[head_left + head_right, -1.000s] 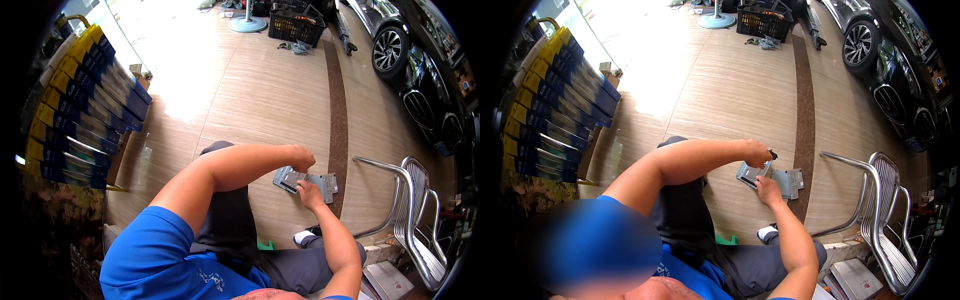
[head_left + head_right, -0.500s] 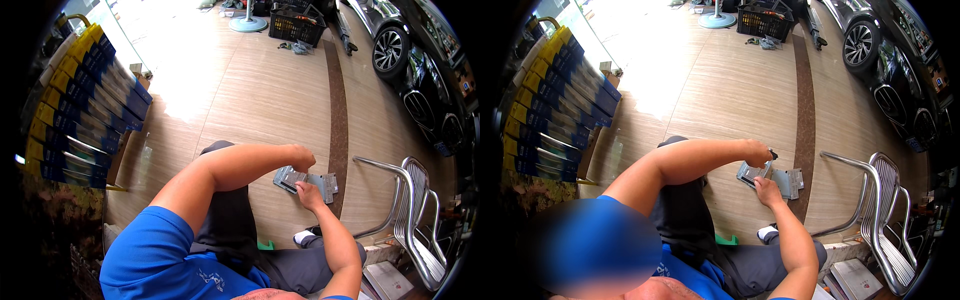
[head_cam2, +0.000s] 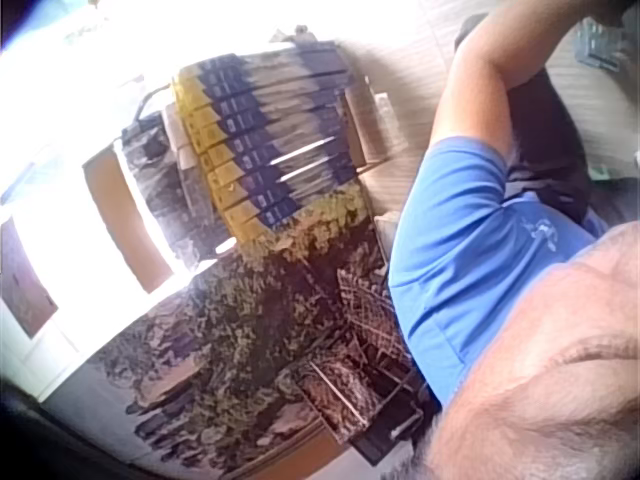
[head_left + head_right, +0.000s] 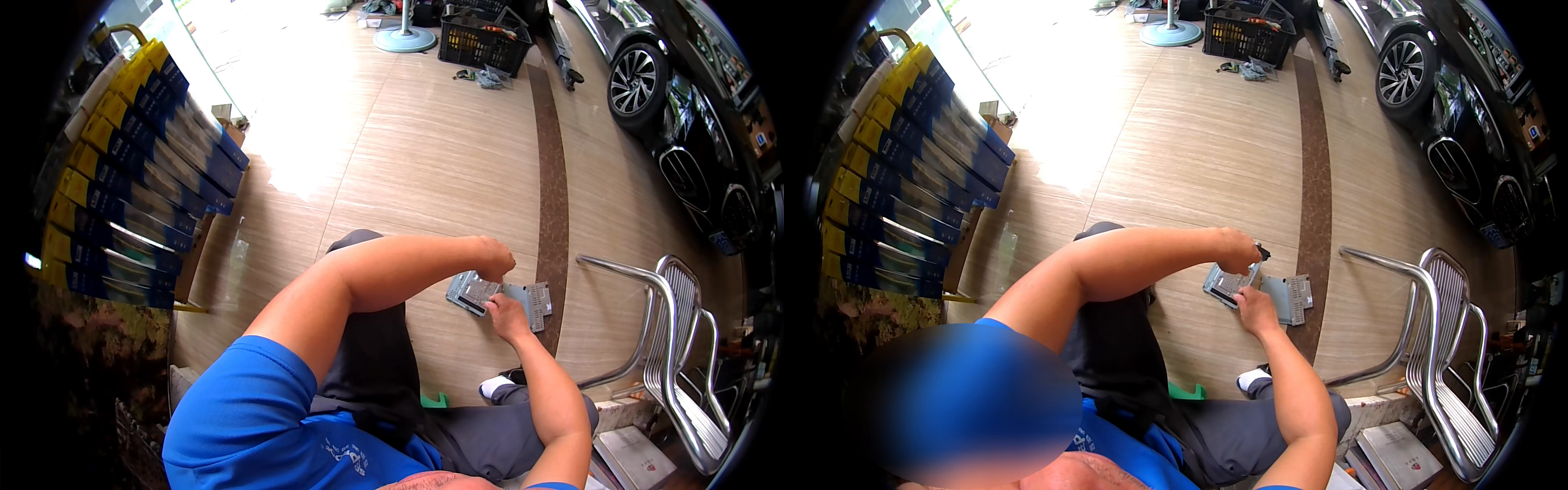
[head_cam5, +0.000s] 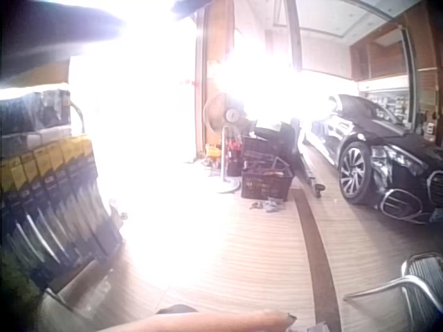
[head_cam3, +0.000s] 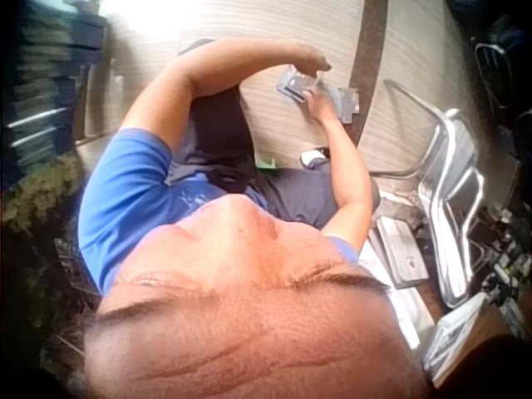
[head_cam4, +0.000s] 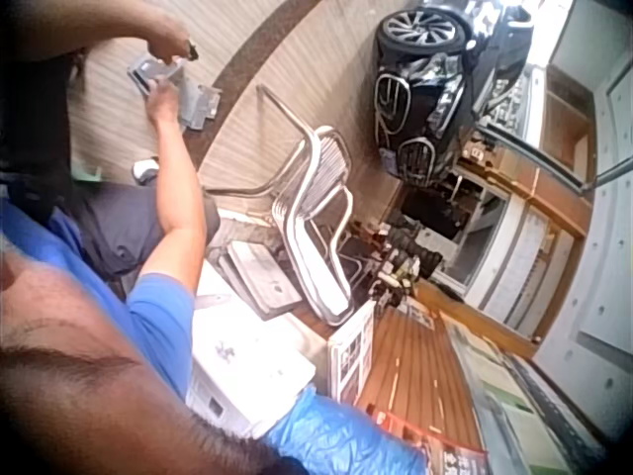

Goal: The person sits on the floor and uses a screwdriver to remove screws from a metal bracket assembly, handling the screws by hand.

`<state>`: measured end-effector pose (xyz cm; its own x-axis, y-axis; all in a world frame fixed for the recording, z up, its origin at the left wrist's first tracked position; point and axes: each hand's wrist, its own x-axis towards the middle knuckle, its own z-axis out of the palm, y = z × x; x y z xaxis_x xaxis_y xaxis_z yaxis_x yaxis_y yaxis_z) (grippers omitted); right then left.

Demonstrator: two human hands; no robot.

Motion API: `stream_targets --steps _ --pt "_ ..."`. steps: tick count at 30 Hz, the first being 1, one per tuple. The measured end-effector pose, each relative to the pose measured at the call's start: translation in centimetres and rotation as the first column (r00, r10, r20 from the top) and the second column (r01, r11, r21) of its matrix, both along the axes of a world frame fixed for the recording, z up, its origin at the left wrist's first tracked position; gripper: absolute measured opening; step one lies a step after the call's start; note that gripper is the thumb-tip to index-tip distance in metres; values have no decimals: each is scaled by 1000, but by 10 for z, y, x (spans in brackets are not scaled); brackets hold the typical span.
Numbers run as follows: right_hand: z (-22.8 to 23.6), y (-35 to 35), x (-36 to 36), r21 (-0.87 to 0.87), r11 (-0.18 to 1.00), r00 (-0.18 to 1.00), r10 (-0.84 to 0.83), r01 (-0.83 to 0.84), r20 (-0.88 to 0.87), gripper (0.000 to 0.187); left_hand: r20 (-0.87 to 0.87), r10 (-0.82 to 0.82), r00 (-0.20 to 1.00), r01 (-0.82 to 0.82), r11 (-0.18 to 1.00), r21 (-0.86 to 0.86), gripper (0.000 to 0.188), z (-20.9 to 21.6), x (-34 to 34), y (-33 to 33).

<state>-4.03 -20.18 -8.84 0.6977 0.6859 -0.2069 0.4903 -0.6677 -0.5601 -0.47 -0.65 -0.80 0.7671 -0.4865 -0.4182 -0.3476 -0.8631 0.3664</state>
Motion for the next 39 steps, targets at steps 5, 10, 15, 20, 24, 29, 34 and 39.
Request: stream_targets --steps 5,10,15,20,24,29,34,39 --pt "-7 -3 1 58 997 997 51 -54 62 23 5 -20 1000 20 1000 7 37 0 1 -1" --pt "-7 -1 0 22 997 997 76 -76 3 22 -3 -23 1000 23 999 22 37 2 0 -2" --pt "0 1 -2 61 995 997 83 -83 2 19 -5 -28 1000 28 1000 9 37 -1 1 -1" --pt "2 1 -1 55 995 996 82 -80 -41 19 -3 -26 1000 26 1000 7 37 -4 3 -1" --pt "-1 1 -3 70 997 999 23 -21 -28 22 0 -17 1000 17 1000 -2 37 -4 2 -1" --pt "-5 0 -1 22 997 996 -78 79 -33 25 -5 -14 1000 14 1000 1 36 -2 2 0" --pt "-3 -2 1 34 999 1000 2 -1 -8 24 -2 -15 1000 15 1000 7 37 1 0 0" --pt "-2 1 -2 43 998 999 42 -43 16 22 0 -7 1000 7 1000 4 37 0 1 -1"
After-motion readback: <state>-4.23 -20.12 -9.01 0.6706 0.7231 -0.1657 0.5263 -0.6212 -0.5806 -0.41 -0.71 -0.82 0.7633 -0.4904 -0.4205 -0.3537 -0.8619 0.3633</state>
